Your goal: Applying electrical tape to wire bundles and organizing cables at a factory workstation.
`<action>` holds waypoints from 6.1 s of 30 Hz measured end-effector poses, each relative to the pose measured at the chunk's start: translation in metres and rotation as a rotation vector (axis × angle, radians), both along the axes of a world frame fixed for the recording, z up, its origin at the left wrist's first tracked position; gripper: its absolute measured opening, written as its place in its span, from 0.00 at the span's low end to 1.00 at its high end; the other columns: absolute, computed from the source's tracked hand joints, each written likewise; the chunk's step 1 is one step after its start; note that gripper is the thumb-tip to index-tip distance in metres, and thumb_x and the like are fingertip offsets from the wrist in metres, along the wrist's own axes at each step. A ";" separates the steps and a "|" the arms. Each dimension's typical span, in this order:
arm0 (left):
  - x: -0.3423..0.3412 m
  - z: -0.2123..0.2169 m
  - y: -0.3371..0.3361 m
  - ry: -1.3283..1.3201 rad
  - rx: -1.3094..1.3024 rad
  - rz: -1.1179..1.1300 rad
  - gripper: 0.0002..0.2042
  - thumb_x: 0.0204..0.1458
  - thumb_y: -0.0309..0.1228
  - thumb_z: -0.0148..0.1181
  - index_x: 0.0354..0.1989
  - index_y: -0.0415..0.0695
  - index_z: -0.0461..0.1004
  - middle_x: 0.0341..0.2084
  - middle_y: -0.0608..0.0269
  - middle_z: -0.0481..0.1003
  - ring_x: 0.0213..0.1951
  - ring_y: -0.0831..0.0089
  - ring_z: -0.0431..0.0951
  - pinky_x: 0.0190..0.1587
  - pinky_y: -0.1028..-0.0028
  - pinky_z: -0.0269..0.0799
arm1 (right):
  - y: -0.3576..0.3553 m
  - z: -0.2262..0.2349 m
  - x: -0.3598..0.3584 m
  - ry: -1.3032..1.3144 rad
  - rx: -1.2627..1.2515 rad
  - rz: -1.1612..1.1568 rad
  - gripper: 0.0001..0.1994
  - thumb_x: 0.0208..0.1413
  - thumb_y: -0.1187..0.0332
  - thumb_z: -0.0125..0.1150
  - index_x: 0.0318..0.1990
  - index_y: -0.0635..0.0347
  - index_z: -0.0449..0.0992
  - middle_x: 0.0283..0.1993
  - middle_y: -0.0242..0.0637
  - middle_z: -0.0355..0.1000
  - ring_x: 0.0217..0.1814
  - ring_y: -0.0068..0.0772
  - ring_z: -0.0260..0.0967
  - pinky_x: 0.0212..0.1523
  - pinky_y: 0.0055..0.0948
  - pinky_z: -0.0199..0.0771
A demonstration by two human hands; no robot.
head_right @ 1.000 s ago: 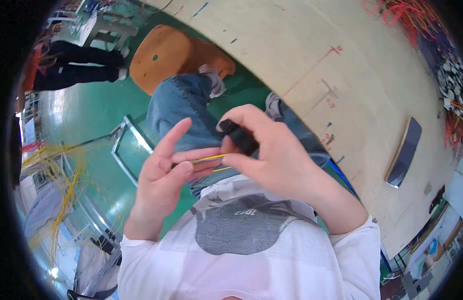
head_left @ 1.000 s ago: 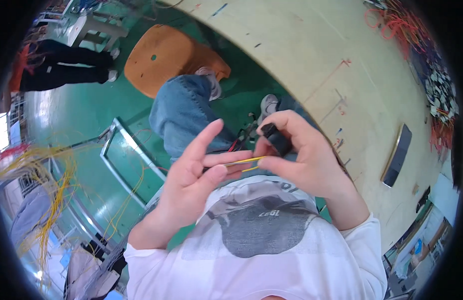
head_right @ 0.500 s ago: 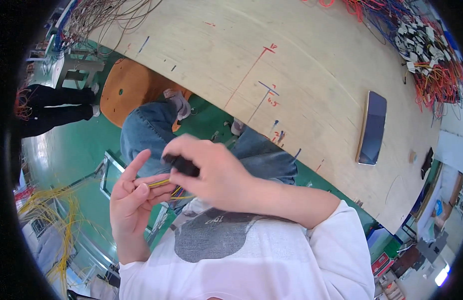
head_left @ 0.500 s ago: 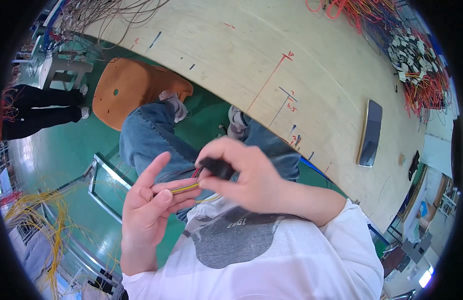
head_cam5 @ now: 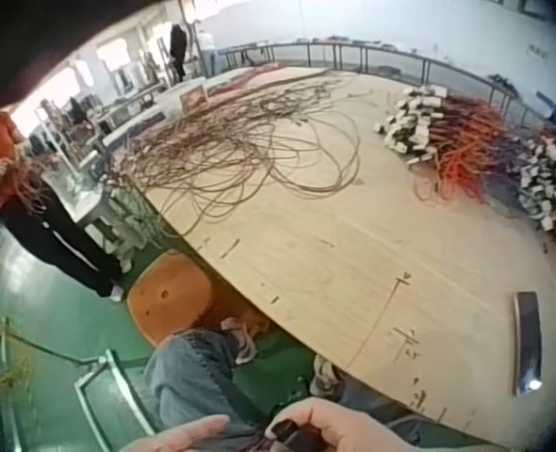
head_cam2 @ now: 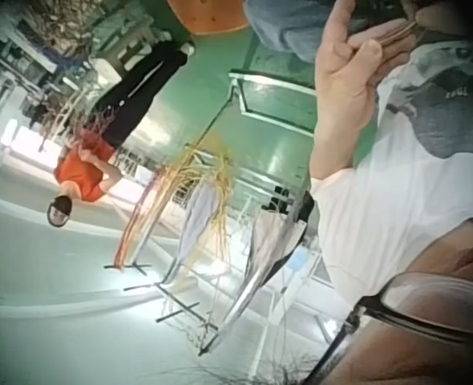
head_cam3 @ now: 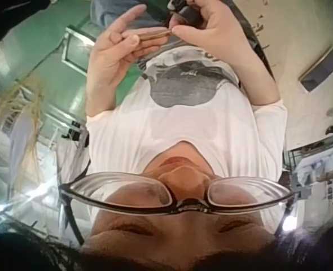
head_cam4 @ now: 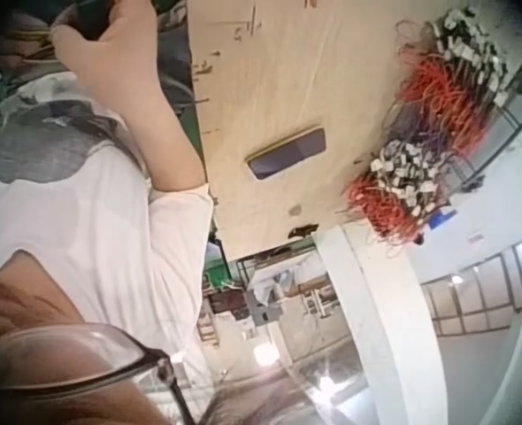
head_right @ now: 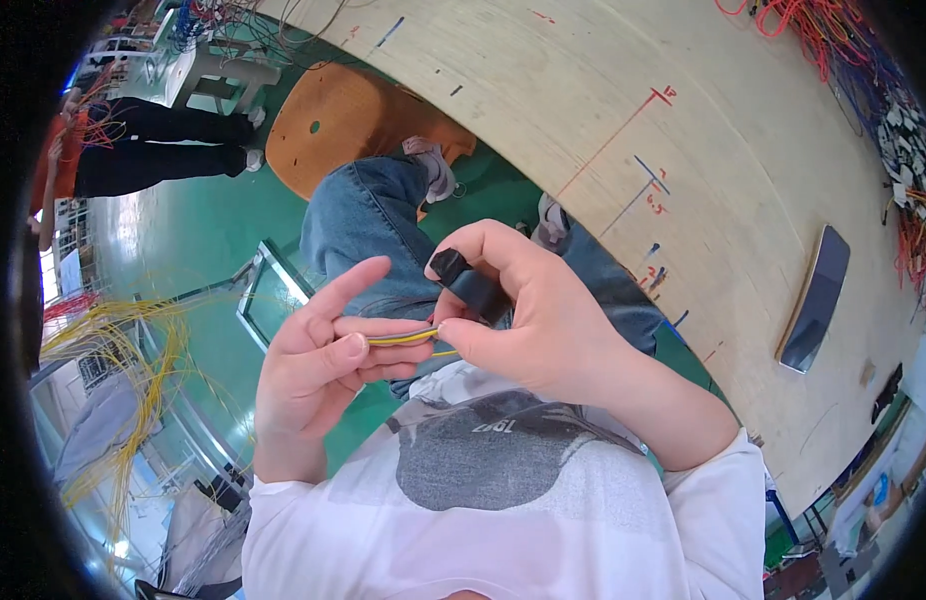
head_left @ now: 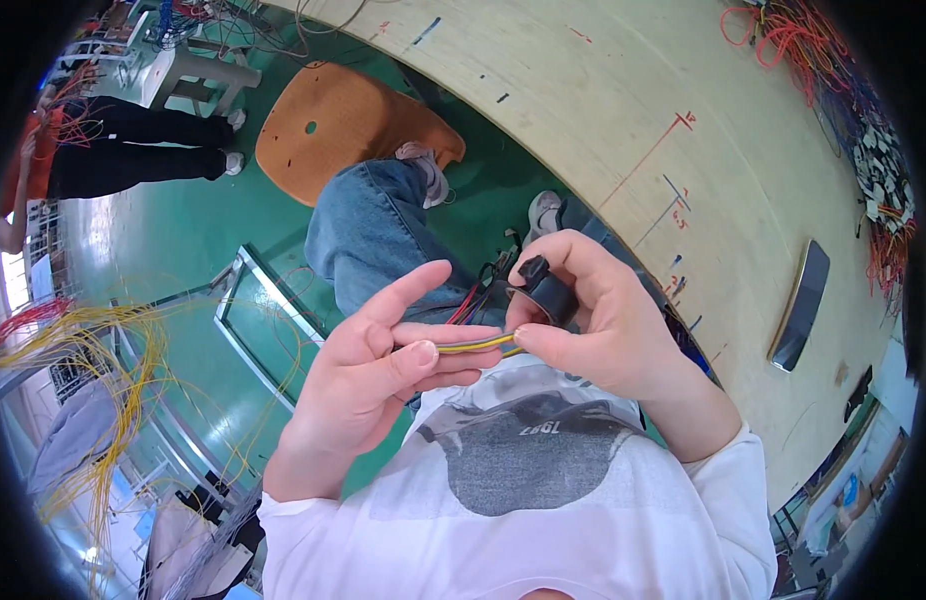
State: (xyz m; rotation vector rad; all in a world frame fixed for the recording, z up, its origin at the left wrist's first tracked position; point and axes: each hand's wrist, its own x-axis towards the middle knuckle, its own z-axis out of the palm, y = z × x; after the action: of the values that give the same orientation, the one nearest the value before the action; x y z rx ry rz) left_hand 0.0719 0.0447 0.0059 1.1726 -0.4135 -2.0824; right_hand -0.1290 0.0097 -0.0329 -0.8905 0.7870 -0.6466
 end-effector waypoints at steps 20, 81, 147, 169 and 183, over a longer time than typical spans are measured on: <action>-0.003 0.001 0.005 -0.111 -0.104 0.054 0.27 0.50 0.20 0.44 0.58 0.31 0.42 0.42 0.32 0.66 0.45 0.48 0.69 0.47 0.61 0.68 | 0.004 -0.008 0.010 0.083 -0.128 -0.024 0.12 0.43 0.78 0.53 0.39 0.62 0.63 0.32 0.31 0.64 0.33 0.16 0.63 0.35 0.19 0.66; -0.014 0.001 0.005 0.019 0.021 0.090 0.28 0.57 0.47 0.27 0.60 0.39 0.42 0.50 0.29 0.55 0.43 0.47 0.70 0.42 0.61 0.71 | 0.010 -0.012 0.002 0.144 -0.226 -0.149 0.13 0.41 0.82 0.52 0.36 0.59 0.64 0.27 0.28 0.62 0.30 0.14 0.61 0.32 0.15 0.61; -0.032 -0.052 0.006 -0.840 -0.463 -0.053 0.02 0.45 0.20 0.53 0.26 0.34 0.72 0.18 0.65 0.70 0.20 0.85 0.65 0.22 0.84 0.59 | 0.027 -0.006 -0.001 -0.119 0.306 -0.191 0.11 0.55 0.71 0.45 0.41 0.66 0.71 0.20 0.34 0.68 0.20 0.18 0.64 0.22 0.17 0.64; -0.047 -0.045 0.008 -0.878 -0.619 -0.065 0.02 0.44 0.19 0.54 0.27 0.35 0.72 0.15 0.63 0.69 0.19 0.80 0.67 0.21 0.81 0.60 | 0.037 -0.028 0.021 -0.086 0.285 -0.343 0.12 0.54 0.72 0.48 0.46 0.65 0.70 0.26 0.29 0.69 0.23 0.12 0.62 0.24 0.14 0.65; -0.018 -0.038 0.000 -0.715 -0.516 0.097 0.06 0.43 0.22 0.56 0.17 0.39 0.70 0.14 0.70 0.66 0.19 0.84 0.60 0.21 0.82 0.51 | 0.022 -0.040 0.011 0.286 -0.684 -0.231 0.08 0.43 0.70 0.60 0.33 0.60 0.73 0.31 0.37 0.69 0.37 0.35 0.64 0.37 0.28 0.64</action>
State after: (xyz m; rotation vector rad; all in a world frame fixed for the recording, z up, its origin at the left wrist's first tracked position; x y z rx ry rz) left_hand 0.0536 0.0448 -0.0325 1.5271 -1.1200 -1.2915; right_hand -0.1181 0.0322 -0.0734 -1.5536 0.9494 -1.0370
